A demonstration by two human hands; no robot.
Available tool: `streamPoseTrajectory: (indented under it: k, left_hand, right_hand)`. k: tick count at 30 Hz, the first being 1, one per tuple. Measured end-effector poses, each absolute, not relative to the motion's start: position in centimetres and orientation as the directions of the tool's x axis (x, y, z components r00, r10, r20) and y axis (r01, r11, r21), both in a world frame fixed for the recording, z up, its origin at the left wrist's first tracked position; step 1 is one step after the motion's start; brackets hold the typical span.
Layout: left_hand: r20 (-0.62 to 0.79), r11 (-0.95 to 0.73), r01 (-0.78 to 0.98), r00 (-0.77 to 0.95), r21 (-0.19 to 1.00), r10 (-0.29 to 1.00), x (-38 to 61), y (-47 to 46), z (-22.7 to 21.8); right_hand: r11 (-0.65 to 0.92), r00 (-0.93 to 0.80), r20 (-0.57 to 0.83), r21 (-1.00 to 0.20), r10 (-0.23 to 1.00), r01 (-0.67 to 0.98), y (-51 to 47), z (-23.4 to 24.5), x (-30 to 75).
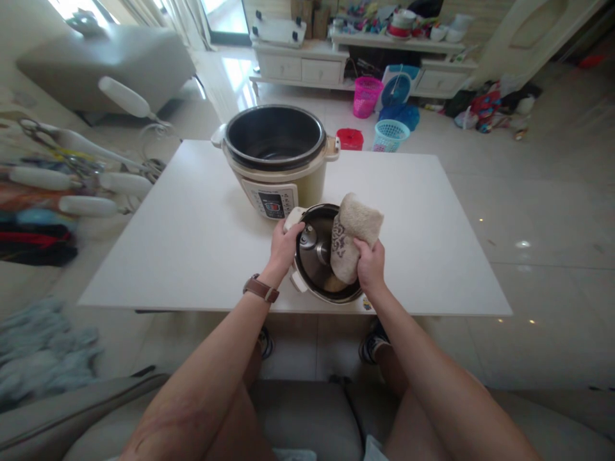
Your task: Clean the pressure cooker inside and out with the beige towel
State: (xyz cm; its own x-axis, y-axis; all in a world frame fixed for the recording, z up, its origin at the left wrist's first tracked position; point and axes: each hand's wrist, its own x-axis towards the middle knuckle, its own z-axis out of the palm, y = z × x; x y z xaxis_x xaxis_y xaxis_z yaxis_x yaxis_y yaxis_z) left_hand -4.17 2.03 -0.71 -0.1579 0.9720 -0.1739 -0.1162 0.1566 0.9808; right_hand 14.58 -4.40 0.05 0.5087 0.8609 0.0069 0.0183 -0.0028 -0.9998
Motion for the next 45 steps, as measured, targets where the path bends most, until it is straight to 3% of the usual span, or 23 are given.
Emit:
streamPoseTrajectory:
  k: [4,9,13,17,21,25,28,30,33,38,42,45]
  left_hand:
    - [-0.175,0.154,-0.163,-0.126,0.975,0.976,-4.1,2.1,-0.8]
    - [-0.143,0.123,-0.147,-0.138,0.981,0.980,-3.9,2.1,-0.6]
    - [-0.143,0.126,-0.114,-0.160,0.985,0.977,-3.9,1.8,-0.1]
    - [-0.127,0.119,-0.057,-0.164,0.991,0.978,-4.0,1.8,0.3]
    - [-0.124,0.119,-0.040,-0.164,0.992,0.979,-4.1,2.0,0.2]
    - [-0.121,0.116,-0.039,-0.165,0.992,0.979,-4.1,2.1,0.0]
    - [-0.121,0.116,-0.041,-0.164,0.992,0.979,-4.1,2.1,-0.1]
    - [-0.121,0.115,-0.043,-0.168,0.992,0.978,-4.1,2.0,-0.1]
    - [-0.121,0.115,-0.044,-0.176,0.992,0.977,-4.1,2.0,-0.1]
    - [-0.121,0.110,-0.071,-0.180,0.991,0.976,-4.0,2.0,-0.1]
    - [-0.119,0.116,-0.029,-0.191,0.993,0.974,-4.1,1.9,0.1]
    - [-0.105,0.106,-0.008,-0.182,0.994,0.978,-4.2,1.9,0.2]
  right_hand:
    - [0.030,0.197,0.098,-0.946,0.976,0.322,-5.2,-0.2,14.3]
    - [0.297,-0.258,0.172,-0.746,0.951,0.596,-6.2,-0.4,13.6]
    - [0.461,-0.475,0.172,-0.652,0.863,0.602,-6.5,0.1,14.1]
    - [0.524,-0.623,0.127,-0.682,0.772,0.511,-6.5,1.0,15.4]
    - [0.365,-0.541,0.113,-0.848,0.834,0.385,-6.1,1.8,17.3]
    - [0.083,-0.006,0.084,-0.969,0.996,0.231,-5.4,1.7,19.5]
    - [0.023,0.388,0.069,-0.992,0.919,0.121,-4.9,1.7,20.0]
    - [0.038,0.468,0.101,-0.989,0.878,0.143,-4.7,1.8,19.3]
    - [0.077,0.345,0.170,-0.960,0.923,0.268,-5.0,1.7,16.8]
    - [0.264,-0.169,0.213,-0.879,0.962,0.397,-5.8,0.4,12.9]
    - [0.309,-0.419,0.148,-0.884,0.896,0.350,-6.0,0.4,13.1]
    - [0.218,-0.561,0.037,-0.941,0.827,0.259,-5.4,1.2,14.9]
